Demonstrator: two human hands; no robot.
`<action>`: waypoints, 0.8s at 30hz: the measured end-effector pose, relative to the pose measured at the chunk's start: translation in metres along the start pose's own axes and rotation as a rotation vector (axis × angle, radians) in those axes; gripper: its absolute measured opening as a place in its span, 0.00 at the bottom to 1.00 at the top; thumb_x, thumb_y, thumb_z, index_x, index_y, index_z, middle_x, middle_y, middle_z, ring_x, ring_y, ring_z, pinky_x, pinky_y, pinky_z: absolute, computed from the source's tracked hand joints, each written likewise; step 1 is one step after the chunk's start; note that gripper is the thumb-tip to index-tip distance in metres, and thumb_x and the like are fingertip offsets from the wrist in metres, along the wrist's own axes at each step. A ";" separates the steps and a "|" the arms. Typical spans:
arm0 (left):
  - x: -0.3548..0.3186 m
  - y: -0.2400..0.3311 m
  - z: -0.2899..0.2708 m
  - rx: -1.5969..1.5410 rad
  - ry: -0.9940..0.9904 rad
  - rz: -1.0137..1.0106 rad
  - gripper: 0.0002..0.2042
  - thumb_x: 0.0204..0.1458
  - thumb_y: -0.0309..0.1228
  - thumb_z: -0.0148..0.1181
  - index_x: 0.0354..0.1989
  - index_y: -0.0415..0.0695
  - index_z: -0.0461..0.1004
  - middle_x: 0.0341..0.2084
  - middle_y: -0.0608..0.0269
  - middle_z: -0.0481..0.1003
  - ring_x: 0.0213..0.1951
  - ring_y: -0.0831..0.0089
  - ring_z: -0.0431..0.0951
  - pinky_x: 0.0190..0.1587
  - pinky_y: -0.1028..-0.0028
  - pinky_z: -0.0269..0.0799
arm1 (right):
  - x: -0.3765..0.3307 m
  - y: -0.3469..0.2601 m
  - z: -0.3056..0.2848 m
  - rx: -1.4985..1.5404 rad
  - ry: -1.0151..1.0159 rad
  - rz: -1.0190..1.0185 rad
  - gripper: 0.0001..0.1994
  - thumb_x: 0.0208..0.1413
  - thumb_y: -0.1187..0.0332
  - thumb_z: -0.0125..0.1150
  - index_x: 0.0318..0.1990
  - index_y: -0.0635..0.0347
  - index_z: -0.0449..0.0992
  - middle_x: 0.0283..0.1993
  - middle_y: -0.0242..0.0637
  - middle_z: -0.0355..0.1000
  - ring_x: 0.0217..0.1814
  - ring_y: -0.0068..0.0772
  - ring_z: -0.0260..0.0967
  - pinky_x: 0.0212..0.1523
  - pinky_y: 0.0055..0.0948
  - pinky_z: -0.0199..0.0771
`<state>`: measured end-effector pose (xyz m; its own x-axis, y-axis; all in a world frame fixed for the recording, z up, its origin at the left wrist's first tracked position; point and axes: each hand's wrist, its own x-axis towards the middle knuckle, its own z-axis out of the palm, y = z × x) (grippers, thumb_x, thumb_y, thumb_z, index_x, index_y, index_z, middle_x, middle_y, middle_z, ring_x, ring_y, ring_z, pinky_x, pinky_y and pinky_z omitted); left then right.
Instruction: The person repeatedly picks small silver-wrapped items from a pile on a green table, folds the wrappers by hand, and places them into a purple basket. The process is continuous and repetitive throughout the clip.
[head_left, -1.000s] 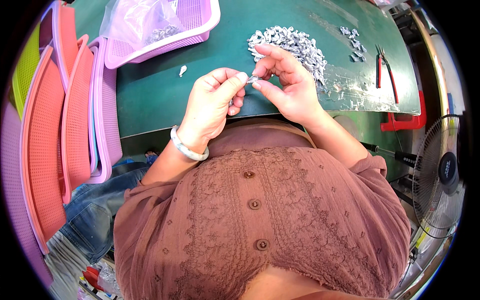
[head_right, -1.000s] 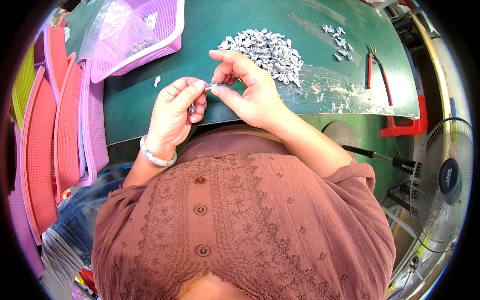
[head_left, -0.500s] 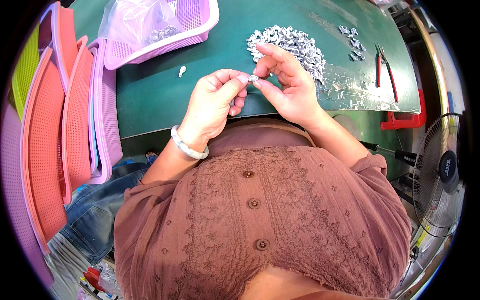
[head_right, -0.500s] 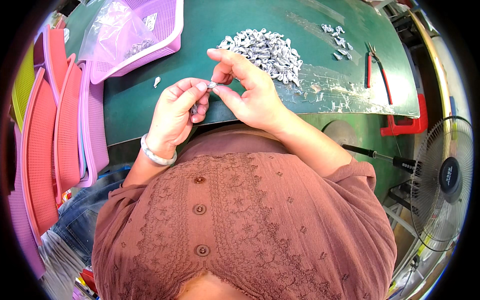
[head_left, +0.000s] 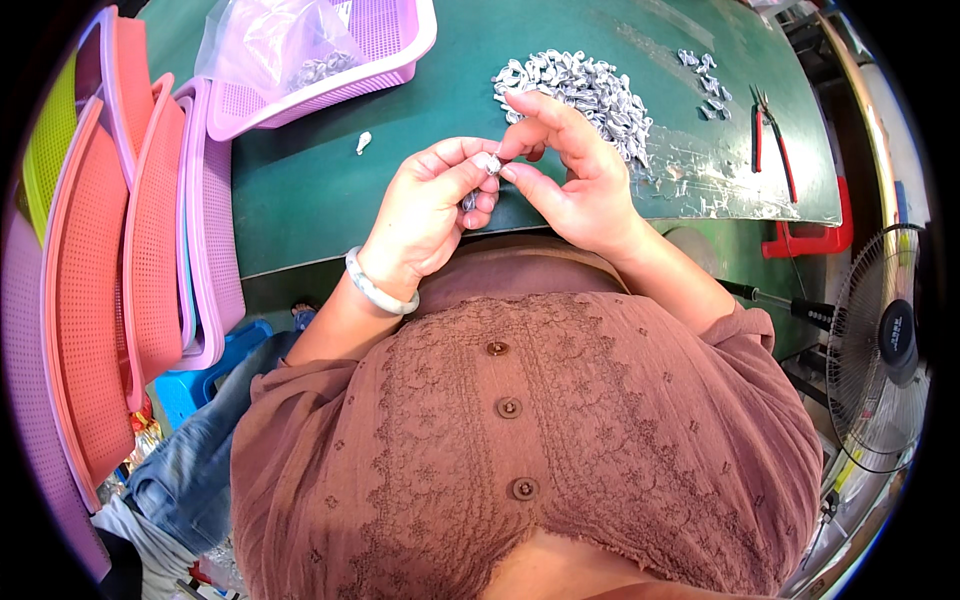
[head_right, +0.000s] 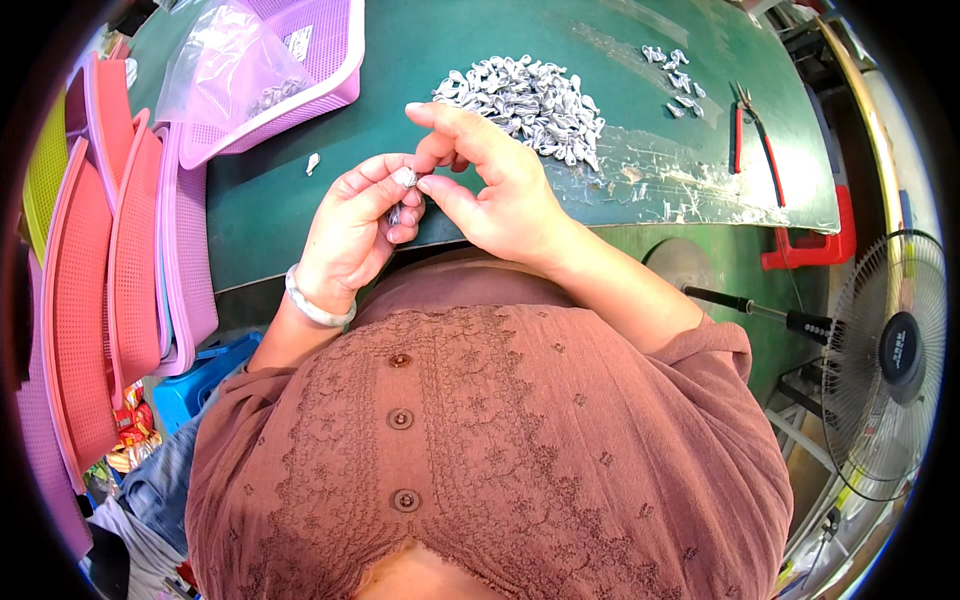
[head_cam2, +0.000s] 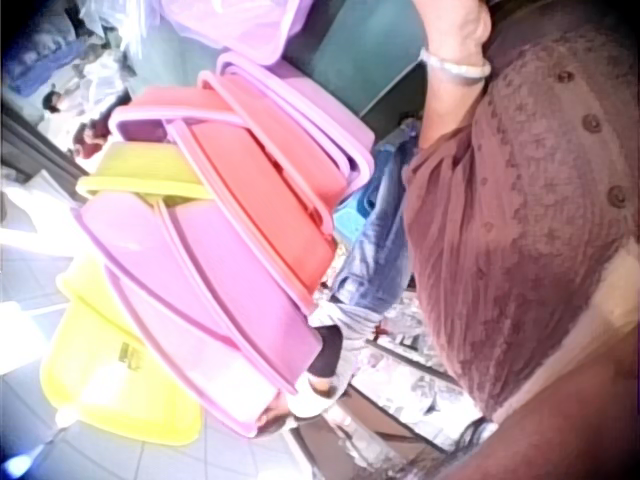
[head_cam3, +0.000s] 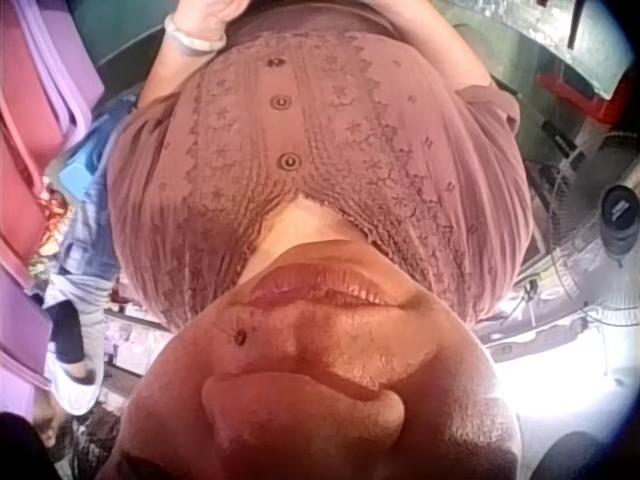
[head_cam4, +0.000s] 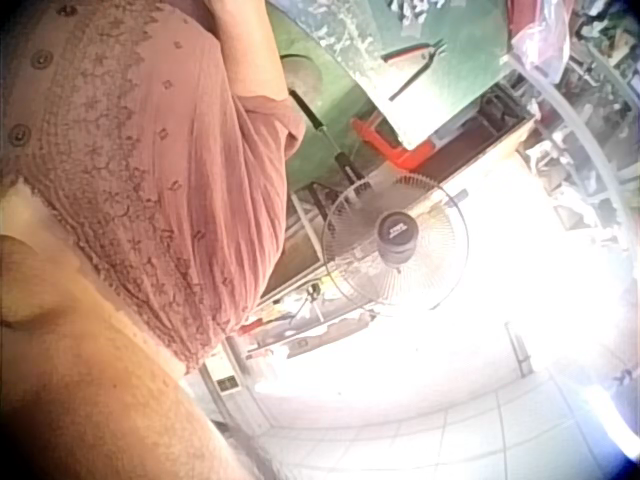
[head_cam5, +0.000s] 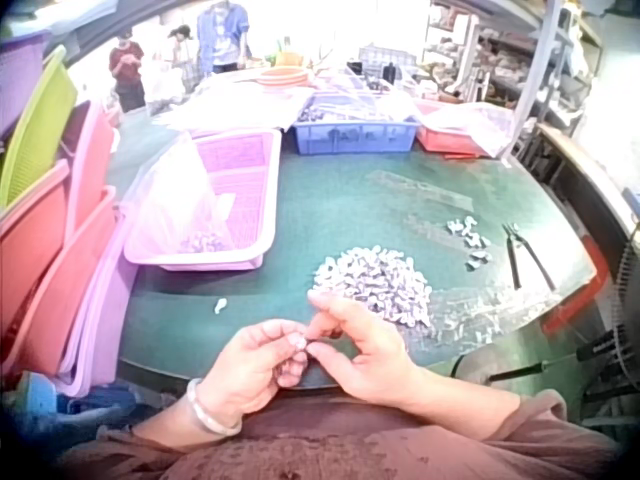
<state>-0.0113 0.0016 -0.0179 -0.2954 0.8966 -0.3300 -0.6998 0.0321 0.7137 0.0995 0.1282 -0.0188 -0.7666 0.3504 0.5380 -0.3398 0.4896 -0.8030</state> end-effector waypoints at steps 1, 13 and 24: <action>0.000 0.000 0.000 -0.014 -0.017 -0.002 0.06 0.54 0.26 0.49 0.38 0.39 0.70 0.23 0.67 0.68 0.22 0.83 0.64 0.21 0.86 0.58 | 0.000 0.000 0.000 -0.005 0.003 -0.007 0.26 0.43 0.82 0.58 0.53 0.58 0.63 0.32 0.33 0.70 0.33 0.24 0.67 0.34 0.23 0.68; 0.002 -0.001 -0.006 -0.102 -0.059 0.024 0.07 0.54 0.26 0.47 0.38 0.38 0.69 0.27 0.63 0.70 0.27 0.77 0.69 0.25 0.82 0.65 | 0.003 0.015 -0.027 -0.556 0.063 -0.104 0.20 0.39 0.83 0.52 0.44 0.58 0.69 0.27 0.30 0.70 0.31 0.34 0.65 0.36 0.31 0.62; 0.003 0.002 -0.006 -0.075 -0.003 0.011 0.09 0.55 0.29 0.46 0.38 0.37 0.69 0.28 0.60 0.71 0.28 0.75 0.71 0.25 0.80 0.67 | -0.001 0.006 -0.023 -0.681 -0.193 -0.078 0.18 0.39 0.75 0.59 0.43 0.56 0.70 0.30 0.29 0.70 0.38 0.34 0.62 0.43 0.34 0.57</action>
<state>-0.0173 0.0017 -0.0213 -0.3015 0.8979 -0.3208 -0.7432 -0.0106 0.6689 0.1109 0.1491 -0.0182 -0.8581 0.1772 0.4820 -0.0298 0.9198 -0.3912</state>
